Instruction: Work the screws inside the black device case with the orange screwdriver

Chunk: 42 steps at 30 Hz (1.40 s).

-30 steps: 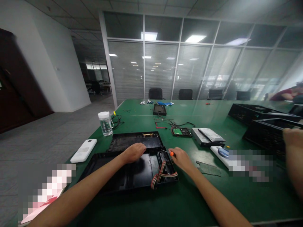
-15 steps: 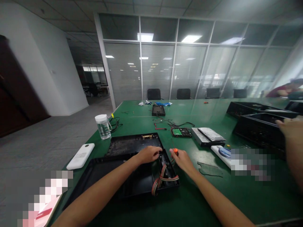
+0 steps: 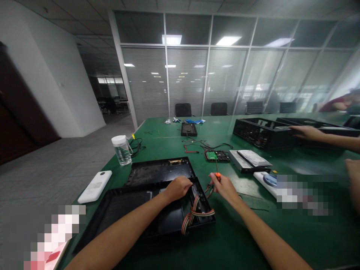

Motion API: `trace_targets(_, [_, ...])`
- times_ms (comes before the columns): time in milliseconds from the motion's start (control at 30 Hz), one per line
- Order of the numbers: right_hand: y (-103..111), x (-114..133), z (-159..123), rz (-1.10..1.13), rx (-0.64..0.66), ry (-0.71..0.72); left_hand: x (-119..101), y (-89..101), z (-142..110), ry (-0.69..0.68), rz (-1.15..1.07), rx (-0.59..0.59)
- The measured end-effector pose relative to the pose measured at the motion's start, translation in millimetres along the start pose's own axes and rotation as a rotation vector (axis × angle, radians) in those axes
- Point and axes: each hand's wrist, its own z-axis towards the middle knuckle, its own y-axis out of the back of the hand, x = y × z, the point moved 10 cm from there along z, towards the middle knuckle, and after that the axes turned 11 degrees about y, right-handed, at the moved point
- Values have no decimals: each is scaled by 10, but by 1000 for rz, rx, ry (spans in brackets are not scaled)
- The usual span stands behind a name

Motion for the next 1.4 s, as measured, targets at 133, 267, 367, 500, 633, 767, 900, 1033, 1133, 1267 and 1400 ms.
trace_targets(133, [195, -49, 65, 15, -90, 56, -17, -5, -19, 10, 56, 33])
trace_targets(267, [452, -79, 123, 21, -189, 122, -35, 9, -21, 35, 74, 27])
trace_targets(367, [442, 41, 125, 122, -107, 165, -45, 2, -13, 52, 108, 43])
trace_targets(500, [309, 123, 42, 432, -78, 62, -35, -32, -8, 67, 135, 81])
trace_targets(633, [383, 136, -33, 427, -273, 83, -46, -45, -14, 61, 159, 73])
trace_targets(767, [486, 91, -86, 319, -401, 101, -50, -60, -19, 74, 191, 75])
trace_targets(900, [486, 211, -87, 168, -352, 178, -36, -54, -18, 89, 171, 65])
trace_targets(1033, [427, 305, -77, 60, -272, 216, -29, -56, -12, 94, 152, 74])
trace_targets(1133, [419, 301, -70, 34, -262, 217, -38, -41, -5, 95, 152, 76])
trace_targets(1267, [405, 303, -59, 16, -236, 232, -36, -36, -2, 101, 153, 90])
trace_targets(1400, [369, 340, -55, -8, -190, 249, -31, -50, -6, 93, 141, 99])
